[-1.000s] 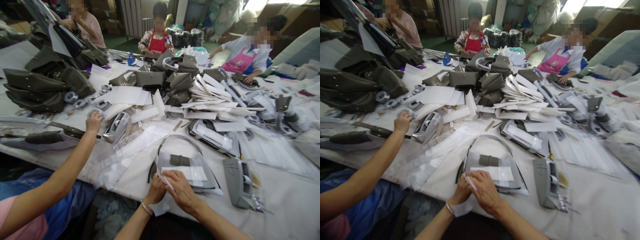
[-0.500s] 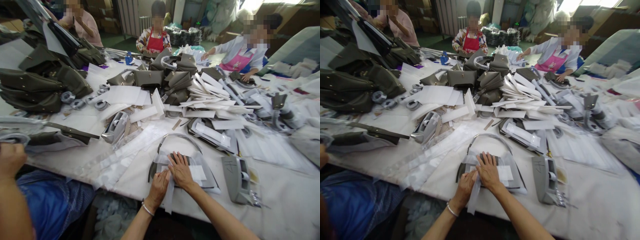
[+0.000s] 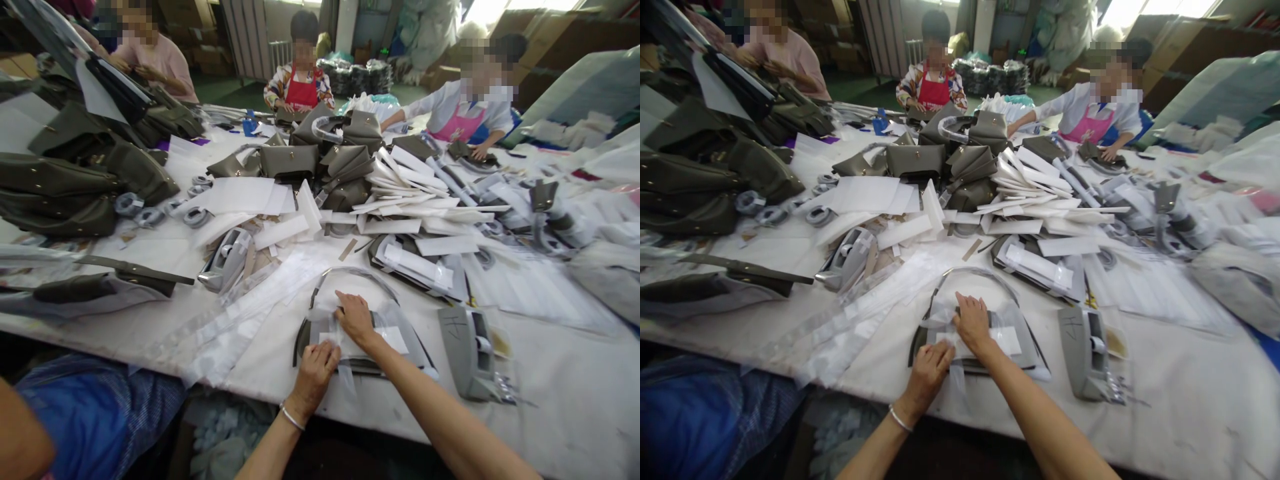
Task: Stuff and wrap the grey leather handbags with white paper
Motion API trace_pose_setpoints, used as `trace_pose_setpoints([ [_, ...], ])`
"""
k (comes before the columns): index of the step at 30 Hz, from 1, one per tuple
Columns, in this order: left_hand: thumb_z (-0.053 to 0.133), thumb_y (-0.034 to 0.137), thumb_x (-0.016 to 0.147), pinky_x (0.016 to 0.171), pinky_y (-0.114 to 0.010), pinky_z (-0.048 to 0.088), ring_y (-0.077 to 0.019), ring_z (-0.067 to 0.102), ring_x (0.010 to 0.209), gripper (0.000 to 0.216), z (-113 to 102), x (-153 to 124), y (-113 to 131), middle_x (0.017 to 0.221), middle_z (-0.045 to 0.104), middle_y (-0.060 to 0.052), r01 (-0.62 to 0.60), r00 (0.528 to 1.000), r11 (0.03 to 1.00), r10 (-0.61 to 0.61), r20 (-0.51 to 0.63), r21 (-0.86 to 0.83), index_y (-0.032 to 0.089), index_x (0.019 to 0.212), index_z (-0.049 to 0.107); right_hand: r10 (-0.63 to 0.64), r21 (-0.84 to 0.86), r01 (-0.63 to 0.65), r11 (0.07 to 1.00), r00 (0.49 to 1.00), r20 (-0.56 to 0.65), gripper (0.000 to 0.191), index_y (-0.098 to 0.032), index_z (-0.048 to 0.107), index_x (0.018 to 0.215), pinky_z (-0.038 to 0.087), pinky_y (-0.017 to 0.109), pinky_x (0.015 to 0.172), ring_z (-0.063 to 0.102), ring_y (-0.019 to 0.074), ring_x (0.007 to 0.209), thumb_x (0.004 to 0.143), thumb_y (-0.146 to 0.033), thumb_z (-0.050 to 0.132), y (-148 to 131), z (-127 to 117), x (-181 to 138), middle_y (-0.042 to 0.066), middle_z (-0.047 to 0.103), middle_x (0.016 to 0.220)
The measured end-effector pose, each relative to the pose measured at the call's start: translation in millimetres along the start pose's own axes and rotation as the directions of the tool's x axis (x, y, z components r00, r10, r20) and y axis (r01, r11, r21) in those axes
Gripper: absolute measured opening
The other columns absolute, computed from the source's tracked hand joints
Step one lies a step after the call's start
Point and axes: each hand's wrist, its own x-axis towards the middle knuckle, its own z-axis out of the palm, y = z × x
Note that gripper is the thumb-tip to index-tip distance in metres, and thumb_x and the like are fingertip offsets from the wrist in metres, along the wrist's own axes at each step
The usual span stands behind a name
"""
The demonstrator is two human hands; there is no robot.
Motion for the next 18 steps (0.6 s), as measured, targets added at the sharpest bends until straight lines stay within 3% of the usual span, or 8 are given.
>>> trace_pose_setpoints([
  [4, 0.041, 0.011, 0.098, 0.087, -0.036, 0.044, -0.0196, 0.064, 0.106, 0.026, -2, 1, 1, 0.110, 0.070, -0.010, 0.001, 1.000, 1.000, -0.001, 0.009, 0.002, 0.016, 0.116, 0.060, 0.197, 0.151, -0.197, 0.969, 0.980, 0.012, 0.037, -0.020, 0.065, 0.121, 0.040, 0.042, 0.103, 0.061, 0.0267, 0.115, 0.093, -0.039, 0.049, -1, -18, 50, 0.012, 0.070, 0.118],
  [7, 0.039, 0.008, 0.097, 0.085, -0.036, 0.045, -0.0199, 0.065, 0.102, 0.028, -5, 4, 2, 0.107, 0.070, -0.011, 0.011, 1.000, 1.000, -0.011, -0.004, -0.008, 0.015, 0.115, 0.059, 0.296, 0.207, -0.280, 0.937, 0.954, -0.050, 0.048, -0.013, 0.055, 0.132, 0.043, 0.041, 0.099, 0.060, 0.0284, 0.117, 0.092, -0.038, 0.051, 2, -41, 76, 0.017, 0.065, 0.126],
  [9, 0.037, 0.004, 0.095, 0.084, -0.037, 0.046, -0.0199, 0.065, 0.100, 0.031, -9, 7, 0, 0.105, 0.070, -0.011, 0.026, 0.999, 0.999, -0.026, -0.034, -0.022, 0.014, 0.115, 0.058, 0.272, 0.286, -0.230, 0.930, 0.955, -0.119, 0.053, -0.013, 0.048, 0.138, 0.044, 0.036, 0.100, 0.059, 0.0244, 0.119, 0.090, -0.035, 0.054, 3, -66, 70, 0.016, 0.060, 0.133],
  [11, 0.036, 0.000, 0.092, 0.085, -0.037, 0.047, -0.0196, 0.065, 0.099, 0.033, -14, 10, -5, 0.103, 0.070, -0.011, 0.052, 0.997, 0.998, -0.055, -0.058, -0.044, 0.014, 0.115, 0.057, 0.182, 0.437, -0.058, 0.897, 0.952, -0.248, 0.045, -0.016, 0.054, 0.130, 0.046, 0.031, 0.095, 0.063, 0.0206, 0.110, 0.090, -0.036, 0.054, 4, -94, 39, 0.012, 0.065, 0.126],
  [14, 0.036, 0.000, 0.092, 0.086, -0.037, 0.050, -0.0188, 0.065, 0.098, 0.035, -26, 13, -18, 0.102, 0.070, -0.010, 0.088, 0.994, 0.991, -0.095, -0.056, -0.105, 0.014, 0.117, 0.055, 0.034, 0.562, 0.253, 0.787, 0.892, -0.450, 0.025, -0.021, 0.067, 0.090, 0.049, 0.028, 0.077, 0.064, 0.0176, 0.079, 0.092, -0.042, 0.053, 10, -118, -51, 0.004, 0.069, 0.085],
  [16, 0.036, 0.005, 0.094, 0.087, -0.037, 0.051, -0.0187, 0.065, 0.099, 0.034, -30, 11, -26, 0.104, 0.069, -0.010, 0.100, 0.994, 0.981, -0.107, -0.034, -0.166, 0.014, 0.121, 0.053, -0.052, 0.577, 0.290, 0.763, 0.918, -0.393, 0.034, -0.022, 0.060, 0.067, 0.046, 0.025, 0.062, 0.056, 0.0148, 0.061, 0.094, -0.040, 0.050, 20, -107, -115, 0.001, 0.059, 0.064],
  [18, 0.036, 0.010, 0.096, 0.090, -0.038, 0.052, -0.0186, 0.065, 0.102, 0.034, -29, 7, -30, 0.107, 0.069, -0.010, 0.125, 0.992, 0.969, -0.129, -0.004, -0.213, 0.015, 0.125, 0.052, -0.069, 0.624, 0.213, 0.752, 0.967, -0.246, 0.041, -0.022, 0.060, 0.063, 0.043, 0.024, 0.053, 0.054, 0.0139, 0.053, 0.095, -0.044, 0.047, 33, -75, -157, 0.001, 0.056, 0.058],
])
